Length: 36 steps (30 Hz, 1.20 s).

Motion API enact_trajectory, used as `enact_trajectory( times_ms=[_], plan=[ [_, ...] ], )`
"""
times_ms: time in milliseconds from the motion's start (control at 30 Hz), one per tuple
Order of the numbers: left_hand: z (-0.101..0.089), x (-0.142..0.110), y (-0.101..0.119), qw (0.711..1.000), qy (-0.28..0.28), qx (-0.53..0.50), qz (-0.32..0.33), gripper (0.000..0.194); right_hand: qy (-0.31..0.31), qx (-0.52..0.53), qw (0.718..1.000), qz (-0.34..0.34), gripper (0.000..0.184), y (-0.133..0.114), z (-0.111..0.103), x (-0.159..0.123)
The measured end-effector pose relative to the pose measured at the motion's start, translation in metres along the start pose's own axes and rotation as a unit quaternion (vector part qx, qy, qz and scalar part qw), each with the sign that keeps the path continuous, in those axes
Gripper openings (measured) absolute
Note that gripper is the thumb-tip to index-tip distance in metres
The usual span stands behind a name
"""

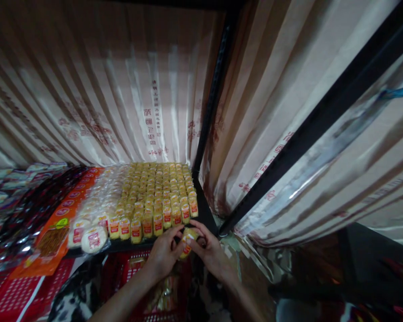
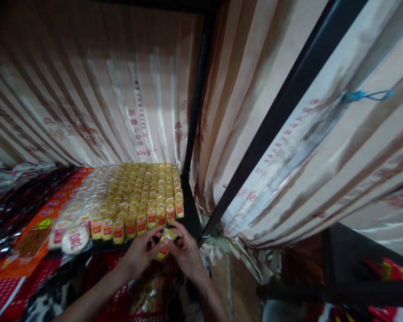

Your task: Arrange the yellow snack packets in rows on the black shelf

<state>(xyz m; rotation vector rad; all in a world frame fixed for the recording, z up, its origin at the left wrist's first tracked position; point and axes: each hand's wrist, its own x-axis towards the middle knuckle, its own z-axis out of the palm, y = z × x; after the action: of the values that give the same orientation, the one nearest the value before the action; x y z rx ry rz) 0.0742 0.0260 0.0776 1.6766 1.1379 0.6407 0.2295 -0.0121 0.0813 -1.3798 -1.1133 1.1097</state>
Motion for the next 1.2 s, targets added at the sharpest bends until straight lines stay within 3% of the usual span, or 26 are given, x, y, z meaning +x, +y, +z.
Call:
enact_trajectory(
  times_ms=[167, 233, 333, 400, 567, 733, 1000, 1200],
  plan=[
    [0.003, 0.020, 0.002, 0.999, 0.001, 0.011, 0.034, 0.050, 0.006, 0.040, 0.999, -0.017, 0.049, 0.012, 0.002, 0.013],
    [0.000, 0.031, 0.005, 0.999, 0.016, -0.008, 0.035, 0.050, 0.066, 0.026, 0.997, -0.035, 0.052, 0.023, 0.001, 0.025],
    [-0.010, 0.053, 0.011, 0.997, 0.048, -0.053, 0.000, 0.044, 0.206, -0.056, 0.975, -0.056, 0.059, 0.042, -0.003, 0.051],
    [-0.017, 0.068, 0.017, 0.995, 0.065, -0.079, -0.016, 0.040, 0.246, -0.098, 0.963, -0.056, 0.064, 0.055, -0.006, 0.072],
    [-0.033, 0.108, 0.036, 0.990, 0.102, -0.096, -0.017, 0.041, 0.226, -0.116, 0.966, -0.055, 0.070, 0.072, -0.004, 0.108],
    [-0.038, 0.160, 0.054, 0.989, 0.139, -0.049, 0.013, 0.033, 0.204, -0.131, 0.969, -0.052, 0.071, 0.075, 0.006, 0.114],
    [-0.013, 0.263, 0.068, 0.981, 0.163, 0.075, 0.070, 0.032, 0.199, -0.148, 0.965, -0.089, 0.063, 0.091, 0.006, 0.114],
    [0.006, 0.306, 0.053, 0.963, 0.157, 0.195, 0.103, 0.035, 0.197, -0.130, 0.968, -0.083, 0.058, 0.095, 0.003, 0.114]
  ],
)
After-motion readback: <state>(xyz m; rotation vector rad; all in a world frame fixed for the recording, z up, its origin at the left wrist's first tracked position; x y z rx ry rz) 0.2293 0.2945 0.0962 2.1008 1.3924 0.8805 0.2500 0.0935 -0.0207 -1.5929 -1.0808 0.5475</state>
